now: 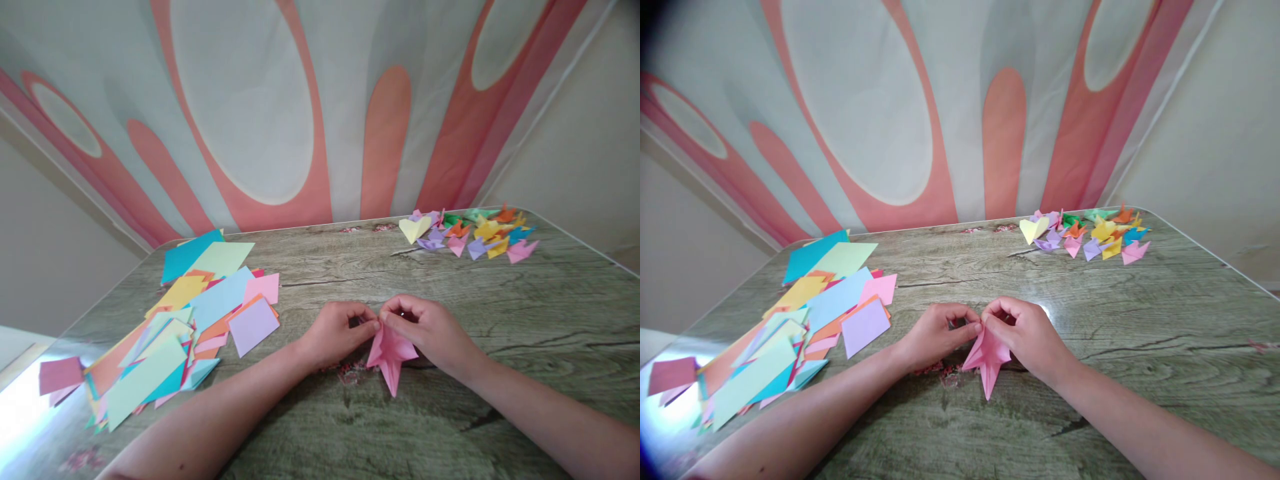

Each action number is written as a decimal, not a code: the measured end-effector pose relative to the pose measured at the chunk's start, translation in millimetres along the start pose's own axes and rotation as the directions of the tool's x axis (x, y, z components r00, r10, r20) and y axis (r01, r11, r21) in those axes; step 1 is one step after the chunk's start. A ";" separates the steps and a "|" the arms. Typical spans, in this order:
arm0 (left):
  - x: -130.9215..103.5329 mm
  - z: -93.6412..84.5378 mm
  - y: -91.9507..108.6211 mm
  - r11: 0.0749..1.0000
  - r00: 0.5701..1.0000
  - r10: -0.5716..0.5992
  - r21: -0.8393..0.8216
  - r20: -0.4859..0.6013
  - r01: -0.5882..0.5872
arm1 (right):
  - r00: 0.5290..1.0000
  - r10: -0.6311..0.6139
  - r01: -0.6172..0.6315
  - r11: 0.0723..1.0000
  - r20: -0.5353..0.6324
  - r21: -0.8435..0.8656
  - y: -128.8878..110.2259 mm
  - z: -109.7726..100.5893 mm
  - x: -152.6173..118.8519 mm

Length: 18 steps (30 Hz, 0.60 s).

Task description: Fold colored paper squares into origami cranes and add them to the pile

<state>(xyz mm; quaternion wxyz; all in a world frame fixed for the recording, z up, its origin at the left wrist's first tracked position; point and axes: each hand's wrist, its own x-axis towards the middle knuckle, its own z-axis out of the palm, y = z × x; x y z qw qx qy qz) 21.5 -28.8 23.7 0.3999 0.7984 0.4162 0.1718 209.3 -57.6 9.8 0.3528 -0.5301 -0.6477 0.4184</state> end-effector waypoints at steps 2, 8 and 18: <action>-0.1 0.0 -0.5 1.000 1.000 -0.009 0.001 -0.002 0.009 | 1.000 -0.003 0.003 1.000 0.001 -0.009 -0.6 -0.2 -0.1; -0.5 0.2 -2.9 1.000 0.999 0.009 0.010 -0.034 -0.008 | 1.000 -0.013 0.013 0.999 0.013 -0.031 -2.5 1.7 -0.5; 2.1 -4.6 -3.6 0.994 0.999 -0.019 -0.104 0.037 0.023 | 0.999 -0.024 0.024 1.000 -0.026 -0.016 1.5 1.7 0.2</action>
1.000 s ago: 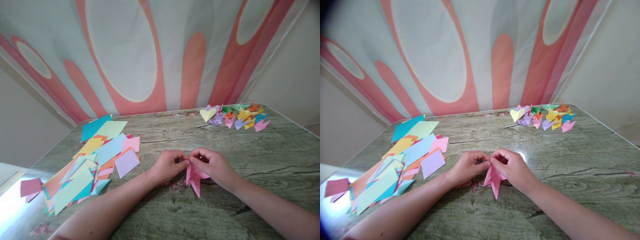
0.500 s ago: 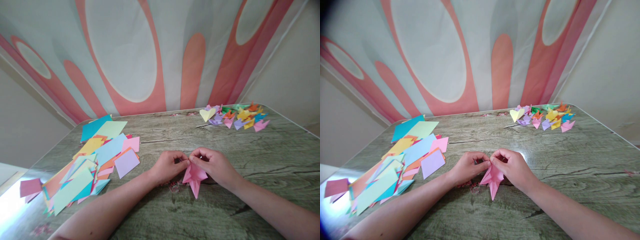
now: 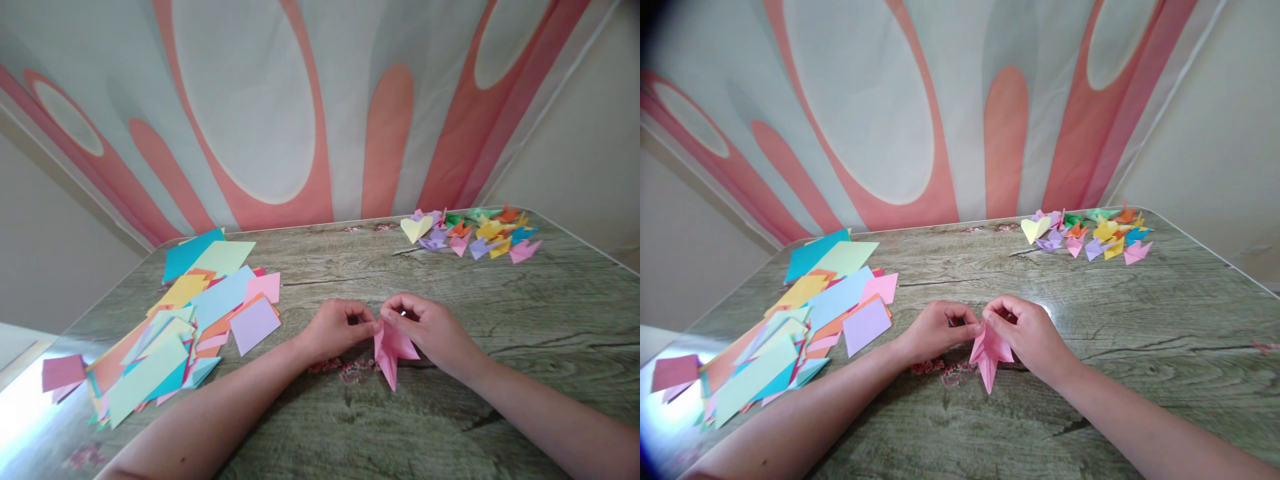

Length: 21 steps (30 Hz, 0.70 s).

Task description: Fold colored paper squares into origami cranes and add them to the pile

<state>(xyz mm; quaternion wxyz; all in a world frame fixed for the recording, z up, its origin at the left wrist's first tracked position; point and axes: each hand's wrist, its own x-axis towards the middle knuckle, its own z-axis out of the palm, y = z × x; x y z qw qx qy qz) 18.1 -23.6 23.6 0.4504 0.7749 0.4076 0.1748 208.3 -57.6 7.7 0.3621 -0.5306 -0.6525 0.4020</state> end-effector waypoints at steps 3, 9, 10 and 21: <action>0.6 -1.0 -0.5 0.999 1.000 -0.009 -0.038 0.029 0.010 | 1.000 -0.001 0.001 1.000 -0.004 0.008 0.8 -0.5 0.7; 1.1 -4.5 -3.3 0.994 0.999 -0.003 -0.107 -0.038 -0.002 | 0.997 0.080 -0.078 0.988 -0.010 0.137 8.6 -3.3 3.6; 0.5 -5.7 -3.2 0.992 0.999 0.021 -0.125 -0.040 -0.026 | 0.995 0.097 -0.094 0.982 -0.009 0.165 10.3 -3.8 4.3; -1.0 -3.9 -1.9 0.982 0.984 0.173 -0.072 -0.040 -0.175 | 0.994 0.105 -0.106 0.969 0.014 0.224 7.2 -5.8 3.3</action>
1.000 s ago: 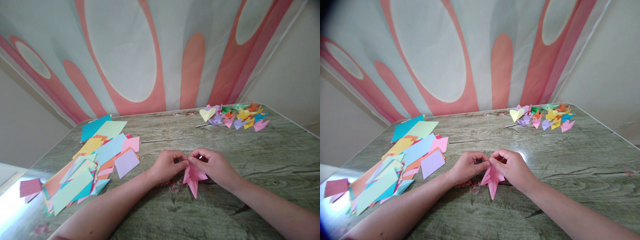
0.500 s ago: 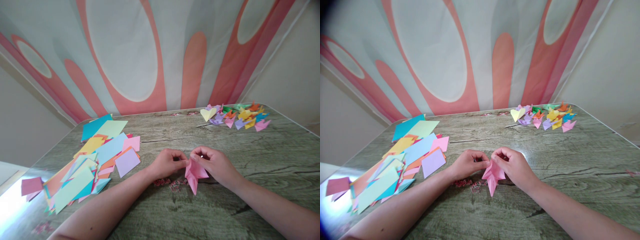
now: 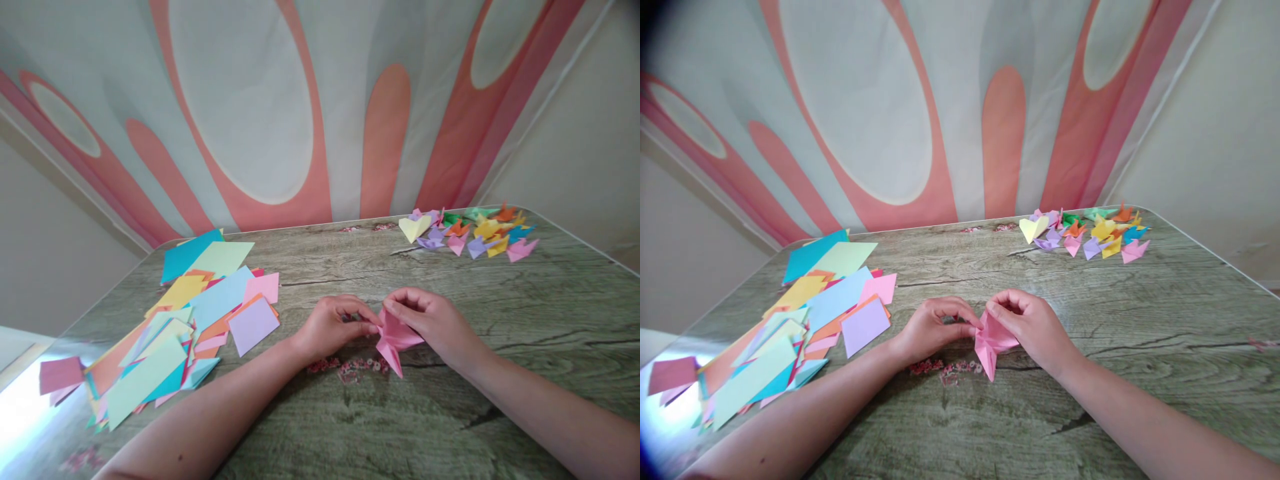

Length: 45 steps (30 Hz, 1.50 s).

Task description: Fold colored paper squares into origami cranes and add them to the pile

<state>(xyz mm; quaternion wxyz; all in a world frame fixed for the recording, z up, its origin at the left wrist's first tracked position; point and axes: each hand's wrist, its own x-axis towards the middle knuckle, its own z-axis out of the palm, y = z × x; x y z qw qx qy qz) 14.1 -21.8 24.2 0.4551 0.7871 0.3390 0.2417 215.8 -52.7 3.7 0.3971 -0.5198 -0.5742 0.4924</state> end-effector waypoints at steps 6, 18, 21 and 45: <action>-0.5 0.8 0.0 0.994 0.998 -0.058 0.097 -0.016 0.059 | 0.999 -0.054 0.054 0.995 -0.001 -0.085 -2.2 0.0 -2.4; 0.0 7.5 -6.0 0.990 0.987 -0.129 -0.061 -0.100 0.123 | 0.992 -0.081 0.072 0.993 -0.095 -0.095 5.0 0.6 0.5; 0.5 7.1 -6.4 0.987 0.985 -0.137 -0.098 -0.104 0.127 | 0.991 -0.089 0.080 0.993 -0.100 -0.091 4.2 0.8 0.7; -1.1 3.9 -0.1 0.992 0.985 0.078 0.106 -0.153 -0.062 | 0.985 -0.165 0.153 0.973 -0.055 -0.172 -8.5 2.0 -6.9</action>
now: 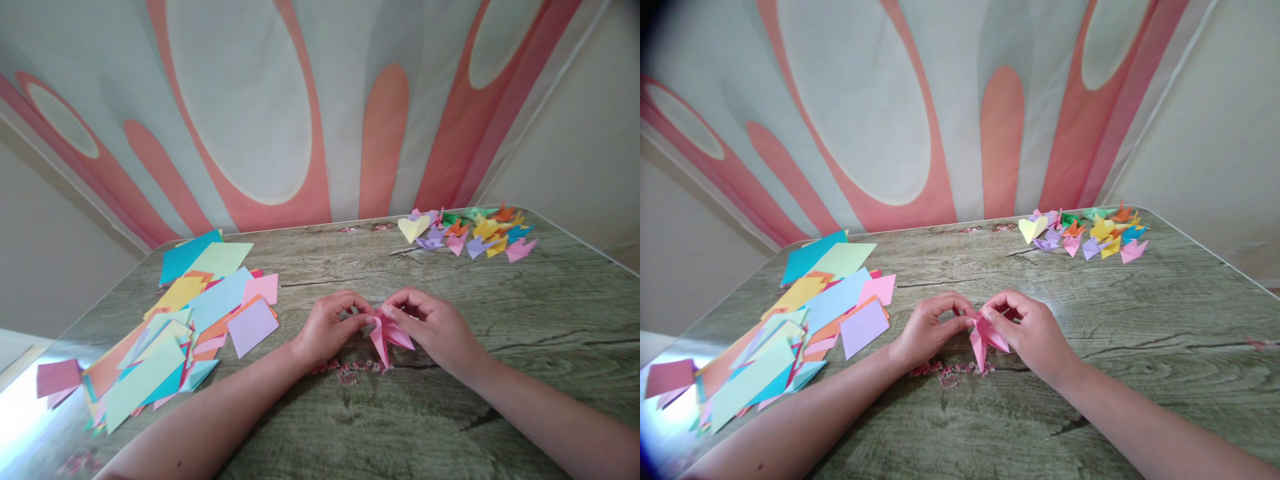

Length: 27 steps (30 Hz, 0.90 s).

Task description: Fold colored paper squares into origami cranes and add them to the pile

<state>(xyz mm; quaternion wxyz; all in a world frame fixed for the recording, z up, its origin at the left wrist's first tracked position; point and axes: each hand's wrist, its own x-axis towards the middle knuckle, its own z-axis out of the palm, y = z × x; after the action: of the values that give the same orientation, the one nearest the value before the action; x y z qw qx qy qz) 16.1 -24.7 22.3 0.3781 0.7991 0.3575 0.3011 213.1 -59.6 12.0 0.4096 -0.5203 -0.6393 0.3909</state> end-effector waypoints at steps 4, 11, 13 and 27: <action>0.4 3.1 -0.4 0.998 0.998 -0.066 -0.005 -0.001 0.066 | 1.000 -0.014 0.013 1.000 -0.009 -0.016 1.2 0.5 -1.0; 0.1 5.0 -0.4 0.990 0.991 -0.132 -0.051 0.001 0.132 | 1.000 -0.001 0.001 1.000 -0.001 -0.006 3.4 1.5 -1.4; -0.4 5.2 -0.7 0.988 0.991 -0.134 -0.073 0.016 0.134 | 1.000 0.007 -0.007 1.000 -0.001 -0.008 3.6 1.5 -1.0; 0.1 1.7 -5.3 0.992 0.993 -0.101 -0.074 0.053 0.105 | 0.999 0.032 -0.032 0.999 0.007 0.002 6.8 1.2 2.7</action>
<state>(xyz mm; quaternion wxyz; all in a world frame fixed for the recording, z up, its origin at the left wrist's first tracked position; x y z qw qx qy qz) 15.5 -22.9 17.1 0.4322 0.7716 0.3772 0.2749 214.0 -56.0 5.6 0.4018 -0.5285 -0.6319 0.3999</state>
